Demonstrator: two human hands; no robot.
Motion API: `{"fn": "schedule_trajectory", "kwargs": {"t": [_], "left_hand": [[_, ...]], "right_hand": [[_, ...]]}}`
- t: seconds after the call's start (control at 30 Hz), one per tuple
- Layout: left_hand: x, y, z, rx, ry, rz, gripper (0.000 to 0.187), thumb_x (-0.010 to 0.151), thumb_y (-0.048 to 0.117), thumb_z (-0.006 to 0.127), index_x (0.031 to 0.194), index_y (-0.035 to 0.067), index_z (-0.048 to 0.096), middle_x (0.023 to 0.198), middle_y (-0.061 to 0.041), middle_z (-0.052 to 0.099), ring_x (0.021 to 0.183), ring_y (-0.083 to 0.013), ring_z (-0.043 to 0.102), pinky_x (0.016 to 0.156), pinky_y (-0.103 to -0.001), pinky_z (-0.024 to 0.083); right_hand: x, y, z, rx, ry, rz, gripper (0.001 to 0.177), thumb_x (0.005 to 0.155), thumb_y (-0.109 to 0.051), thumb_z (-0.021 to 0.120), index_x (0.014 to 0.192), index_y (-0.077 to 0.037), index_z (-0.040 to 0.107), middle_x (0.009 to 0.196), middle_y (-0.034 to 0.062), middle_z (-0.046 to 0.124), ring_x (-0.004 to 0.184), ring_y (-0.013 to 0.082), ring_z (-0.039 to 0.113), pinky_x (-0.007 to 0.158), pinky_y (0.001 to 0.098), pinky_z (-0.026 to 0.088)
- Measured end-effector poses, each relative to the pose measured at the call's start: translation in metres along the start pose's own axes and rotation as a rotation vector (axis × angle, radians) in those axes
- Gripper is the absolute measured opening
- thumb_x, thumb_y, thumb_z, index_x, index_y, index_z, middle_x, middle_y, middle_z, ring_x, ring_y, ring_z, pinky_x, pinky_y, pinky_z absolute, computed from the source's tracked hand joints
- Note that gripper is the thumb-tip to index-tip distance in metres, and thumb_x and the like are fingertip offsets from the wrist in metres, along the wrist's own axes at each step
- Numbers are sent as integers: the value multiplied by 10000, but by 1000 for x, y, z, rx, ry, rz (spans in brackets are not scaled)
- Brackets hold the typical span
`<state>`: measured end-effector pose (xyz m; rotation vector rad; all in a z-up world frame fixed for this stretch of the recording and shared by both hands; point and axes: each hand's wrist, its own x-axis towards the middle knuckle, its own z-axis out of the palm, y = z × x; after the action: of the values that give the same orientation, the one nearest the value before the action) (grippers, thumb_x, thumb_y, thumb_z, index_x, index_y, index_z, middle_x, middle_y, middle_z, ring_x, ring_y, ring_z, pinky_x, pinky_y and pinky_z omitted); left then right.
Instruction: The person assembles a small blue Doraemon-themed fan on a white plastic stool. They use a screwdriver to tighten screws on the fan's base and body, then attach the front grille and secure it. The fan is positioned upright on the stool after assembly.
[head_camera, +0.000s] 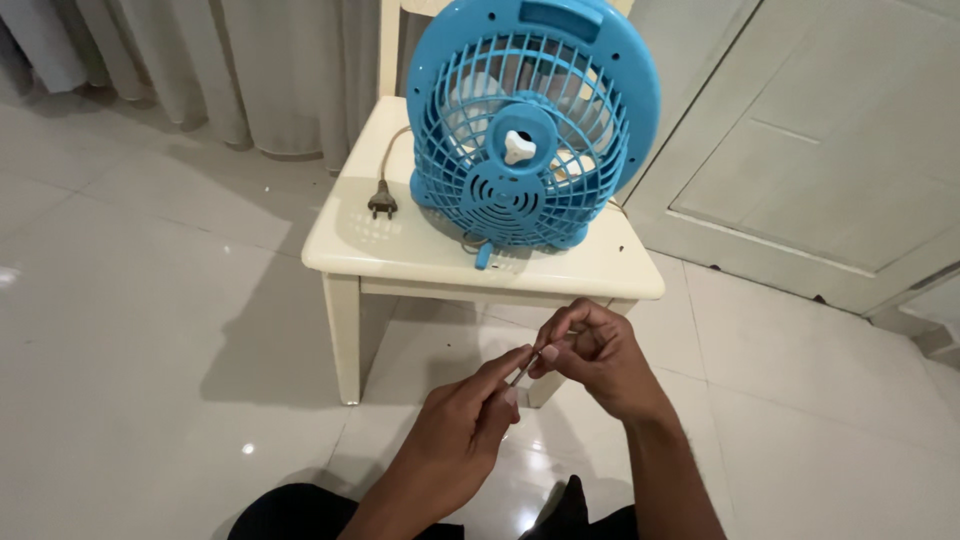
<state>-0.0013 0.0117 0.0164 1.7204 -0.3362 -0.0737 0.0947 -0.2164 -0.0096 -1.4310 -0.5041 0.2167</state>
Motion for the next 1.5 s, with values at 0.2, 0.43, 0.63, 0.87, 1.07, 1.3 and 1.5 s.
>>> {"fn": "schedule_trajectory", "kwargs": {"t": [0.2,0.43,0.63,0.87,1.07,1.3,1.5], "left_hand": [[2,1,-7,93,28,34,467,991,136,536,1456,168,553,844,-113,700,717,-229,679,703,-375,548],[15,-7,-7,331,180,373,559,929,24,568,1481,84,504,1062,-167,732,882,-352,702,748,-453,548],[30,0,-17,316,317,582,588,913,-17,578,1491,44,488,1143,-201,724,880,-365,725,711,-439,587],[43,0,-23,296,407,666,561,918,-7,611,1468,-12,498,1104,-232,715,841,-373,724,696,-444,587],[50,1,-33,304,513,725,516,923,-15,617,1434,-8,540,1032,-208,731,808,-357,728,672,-433,588],[74,10,-78,102,519,600,479,953,16,567,1432,27,579,1069,-179,736,725,-187,739,633,-334,614],[114,31,-131,104,477,324,477,927,78,559,1400,83,624,703,-115,705,580,-167,651,583,-329,547]], "right_hand": [[12,-21,1,-103,-90,10,98,935,39,690,974,4,607,937,132,728,858,213,766,798,399,671],[39,-44,3,-242,-90,52,102,926,3,708,967,11,615,895,129,740,832,210,774,770,389,675],[67,-63,6,-347,-50,48,104,907,-11,720,985,14,656,906,115,742,838,200,775,780,375,675],[86,-79,10,-416,-107,-97,96,925,-14,715,1002,39,693,954,139,764,873,214,775,810,381,680],[93,-101,39,-480,-86,-96,133,932,-55,702,1034,30,700,958,149,776,873,210,781,795,369,678],[131,-164,61,-1040,119,-286,207,955,-140,700,1118,-13,704,986,124,784,857,189,776,765,328,659],[216,-203,61,-1354,115,-649,245,1005,-200,726,1139,5,729,1054,145,763,940,245,752,835,396,623]]}}
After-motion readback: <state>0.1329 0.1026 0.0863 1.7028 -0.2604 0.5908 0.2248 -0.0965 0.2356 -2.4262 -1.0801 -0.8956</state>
